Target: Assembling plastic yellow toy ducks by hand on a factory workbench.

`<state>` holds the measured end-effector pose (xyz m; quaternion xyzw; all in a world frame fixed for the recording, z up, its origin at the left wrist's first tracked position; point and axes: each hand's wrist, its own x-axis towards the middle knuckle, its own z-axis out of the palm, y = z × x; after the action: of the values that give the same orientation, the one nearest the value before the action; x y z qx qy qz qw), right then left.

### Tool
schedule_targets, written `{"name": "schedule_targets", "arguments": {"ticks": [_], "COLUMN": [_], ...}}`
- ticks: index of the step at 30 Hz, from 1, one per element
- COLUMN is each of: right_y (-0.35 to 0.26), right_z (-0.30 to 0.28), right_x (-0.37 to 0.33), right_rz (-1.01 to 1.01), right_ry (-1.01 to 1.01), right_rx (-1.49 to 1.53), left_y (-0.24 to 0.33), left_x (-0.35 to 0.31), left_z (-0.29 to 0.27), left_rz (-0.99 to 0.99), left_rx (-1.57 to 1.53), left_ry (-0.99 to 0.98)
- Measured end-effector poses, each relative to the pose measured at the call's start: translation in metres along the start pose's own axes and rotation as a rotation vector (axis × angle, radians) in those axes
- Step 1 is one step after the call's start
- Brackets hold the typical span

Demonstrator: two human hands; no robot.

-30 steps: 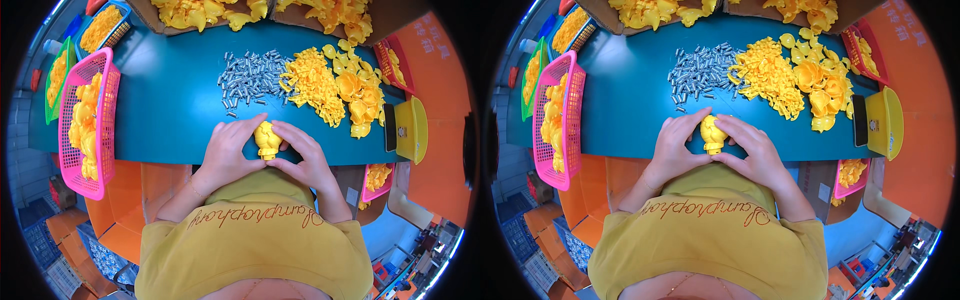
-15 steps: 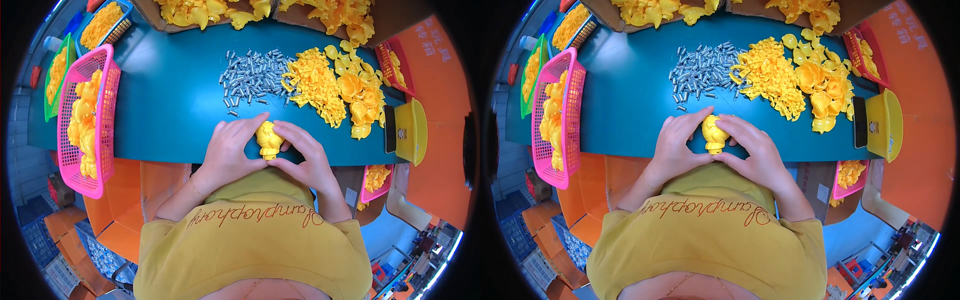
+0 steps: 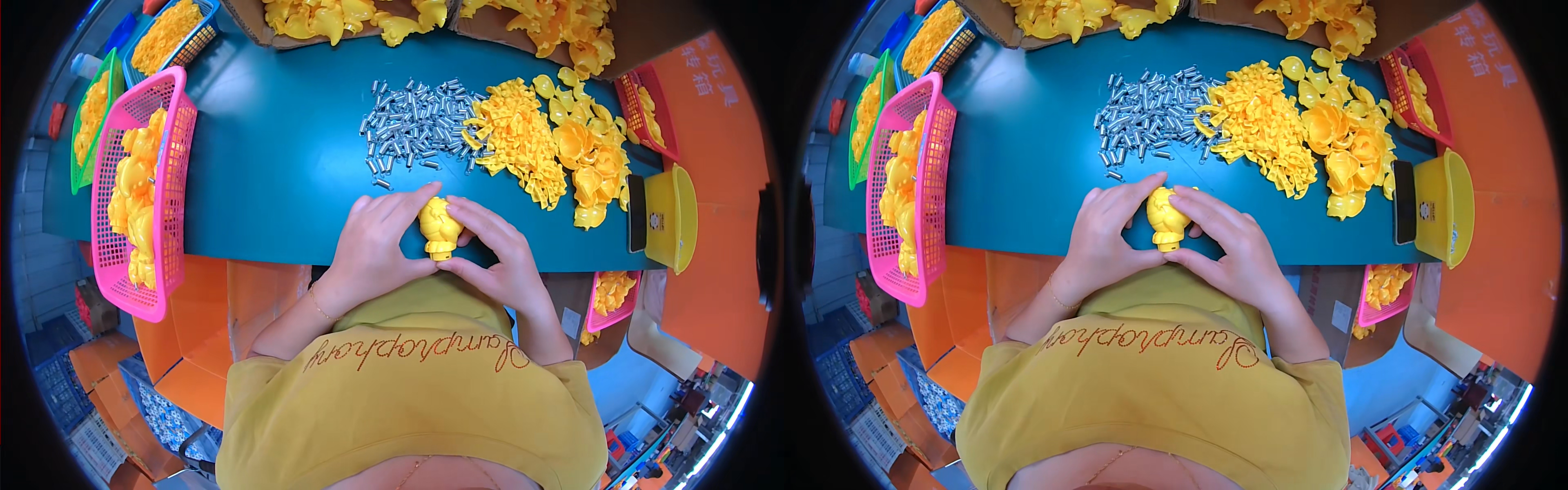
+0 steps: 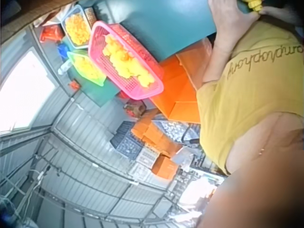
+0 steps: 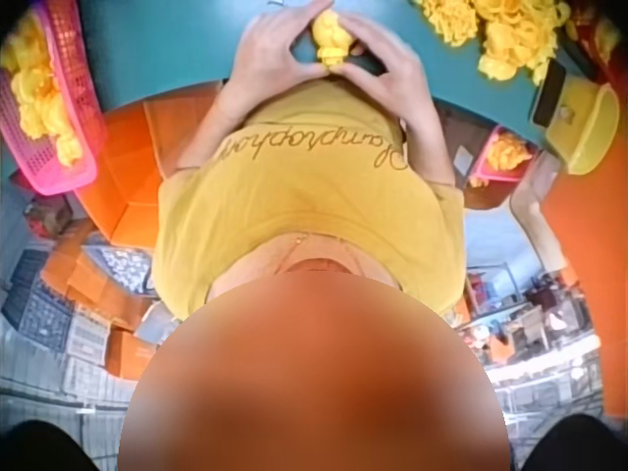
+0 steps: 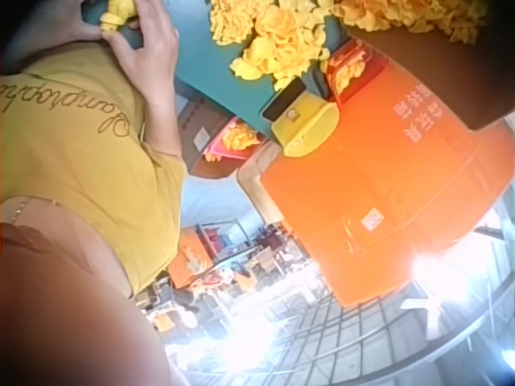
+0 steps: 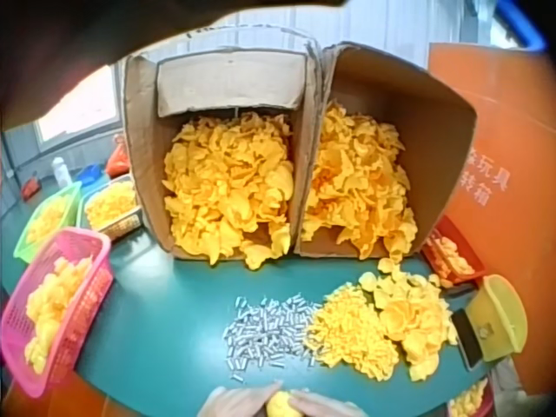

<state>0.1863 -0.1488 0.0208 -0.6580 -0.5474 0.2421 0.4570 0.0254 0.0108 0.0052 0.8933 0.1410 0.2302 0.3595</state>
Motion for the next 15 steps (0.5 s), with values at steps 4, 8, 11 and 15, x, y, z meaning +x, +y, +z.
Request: {"name": "schedule_targets", "arguments": {"ticks": [4, 8, 11, 15], "right_y": [-0.004, -0.005, 0.006, 0.000], "right_z": [-0.004, -0.016, -0.017, -0.014], "right_x": [0.001, 0.007, 0.005, 0.004], "right_rz": [0.016, -0.048, 0.031, -0.036], "right_ry": [-0.076, -0.130, -0.185, -0.166], "right_rx": [-0.097, -0.256, -0.025, -0.194], "left_y": [0.001, 0.003, 0.003, -0.002], "left_x": [0.000, 0.000, 0.000, -0.001], "left_z": [0.000, -0.003, 0.000, 0.004], "left_rz": [-0.027, -0.061, -0.063, 0.005], "left_rx": [0.005, 0.027, 0.044, 0.027], "left_ry": [-0.007, -0.065, -0.052, 0.041]}}
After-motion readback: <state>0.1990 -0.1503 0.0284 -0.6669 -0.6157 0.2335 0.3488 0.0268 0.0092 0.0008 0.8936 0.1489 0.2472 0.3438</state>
